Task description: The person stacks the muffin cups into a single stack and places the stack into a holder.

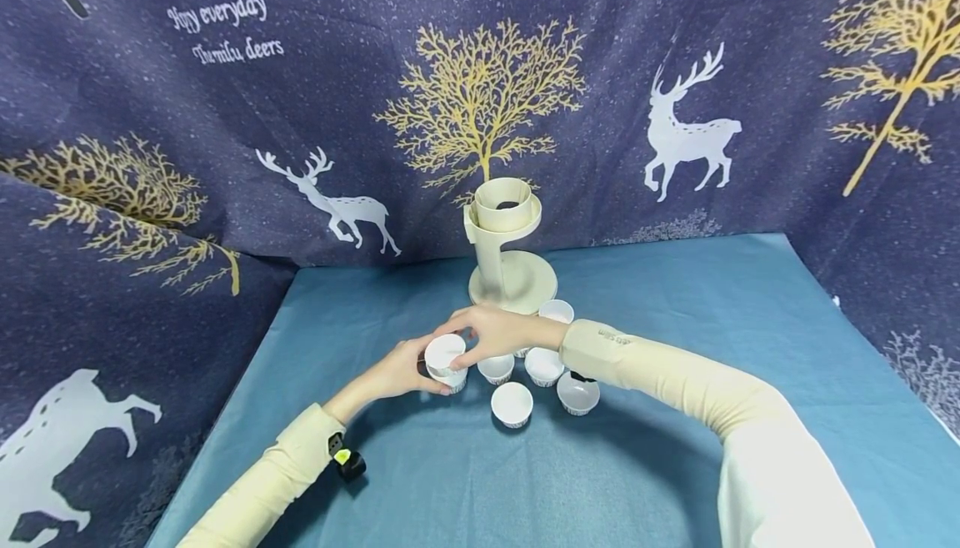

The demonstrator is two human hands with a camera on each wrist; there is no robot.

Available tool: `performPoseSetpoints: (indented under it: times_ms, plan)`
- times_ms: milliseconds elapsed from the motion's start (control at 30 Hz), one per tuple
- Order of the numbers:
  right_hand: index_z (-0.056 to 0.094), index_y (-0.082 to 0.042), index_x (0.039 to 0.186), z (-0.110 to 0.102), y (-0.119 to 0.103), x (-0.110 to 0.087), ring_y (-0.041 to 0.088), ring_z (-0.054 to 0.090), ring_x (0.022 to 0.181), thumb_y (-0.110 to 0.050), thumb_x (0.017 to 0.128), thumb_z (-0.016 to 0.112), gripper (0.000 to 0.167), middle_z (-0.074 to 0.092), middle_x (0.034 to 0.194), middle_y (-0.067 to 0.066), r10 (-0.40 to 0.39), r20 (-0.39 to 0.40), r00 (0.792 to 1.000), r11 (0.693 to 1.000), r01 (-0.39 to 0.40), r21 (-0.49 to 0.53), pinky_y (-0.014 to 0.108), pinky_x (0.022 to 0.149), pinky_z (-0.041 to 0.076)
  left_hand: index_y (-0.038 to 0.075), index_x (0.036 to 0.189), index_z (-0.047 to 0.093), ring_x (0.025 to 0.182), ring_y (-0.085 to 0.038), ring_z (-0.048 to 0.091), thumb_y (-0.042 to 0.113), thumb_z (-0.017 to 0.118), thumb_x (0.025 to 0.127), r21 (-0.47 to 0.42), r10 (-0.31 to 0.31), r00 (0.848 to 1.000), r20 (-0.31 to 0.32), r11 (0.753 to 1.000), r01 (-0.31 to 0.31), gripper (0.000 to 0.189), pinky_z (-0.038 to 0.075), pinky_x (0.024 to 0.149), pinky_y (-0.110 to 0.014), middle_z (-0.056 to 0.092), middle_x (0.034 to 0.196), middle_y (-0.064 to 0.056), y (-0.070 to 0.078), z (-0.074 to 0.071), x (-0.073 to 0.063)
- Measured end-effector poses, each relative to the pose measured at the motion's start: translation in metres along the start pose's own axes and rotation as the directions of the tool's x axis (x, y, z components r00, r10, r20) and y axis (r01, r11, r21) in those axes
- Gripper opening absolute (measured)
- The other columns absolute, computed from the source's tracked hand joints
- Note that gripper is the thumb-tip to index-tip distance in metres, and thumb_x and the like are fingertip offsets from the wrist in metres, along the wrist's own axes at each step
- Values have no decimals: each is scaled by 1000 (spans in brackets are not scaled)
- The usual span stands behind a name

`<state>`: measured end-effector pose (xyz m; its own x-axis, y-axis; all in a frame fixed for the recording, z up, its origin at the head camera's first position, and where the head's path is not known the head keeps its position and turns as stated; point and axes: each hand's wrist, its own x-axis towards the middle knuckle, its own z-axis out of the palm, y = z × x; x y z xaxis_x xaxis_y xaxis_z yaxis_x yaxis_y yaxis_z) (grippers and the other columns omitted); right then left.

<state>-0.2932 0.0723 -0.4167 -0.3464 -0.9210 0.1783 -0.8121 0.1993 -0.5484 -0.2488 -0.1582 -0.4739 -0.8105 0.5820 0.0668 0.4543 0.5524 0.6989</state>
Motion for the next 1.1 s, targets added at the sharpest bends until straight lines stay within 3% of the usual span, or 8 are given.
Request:
performPoseSetpoints:
  times_ms: [300,467,767,1100]
  plan:
    - [61,-8,128,3,-4,4,14,60,107,-32,85,74,51,66,119,5,28,-2,1000,1000,-28,-14,29,80,54,9,139,49,113,-18,61,29,87,71,-1,-43,999,17,999,43,80,48,93,-35,63,128,-6,2,-3,0]
    - [61,-6,128,6,-4,6,17,59,109,-28,84,75,51,65,120,7,44,16,999,999,-44,-13,36,83,55,9,139,49,111,-17,61,30,87,71,-19,-41,999,28,999,41,81,48,92,-32,63,127,-5,2,-4,-1]
    - [60,-6,130,7,-2,6,19,58,111,-25,84,76,53,63,119,8,49,66,997,996,-44,-73,25,84,53,10,137,50,103,-12,63,27,85,73,-71,-45,997,56,996,49,75,50,87,-25,66,119,-1,-1,-3,1]
    - [61,-5,128,6,-5,6,21,59,112,-24,85,75,49,65,121,8,13,76,997,992,-4,-125,34,93,50,12,128,54,97,-10,61,31,85,73,-34,-63,997,52,997,64,66,49,83,-25,66,112,0,-1,-3,1]
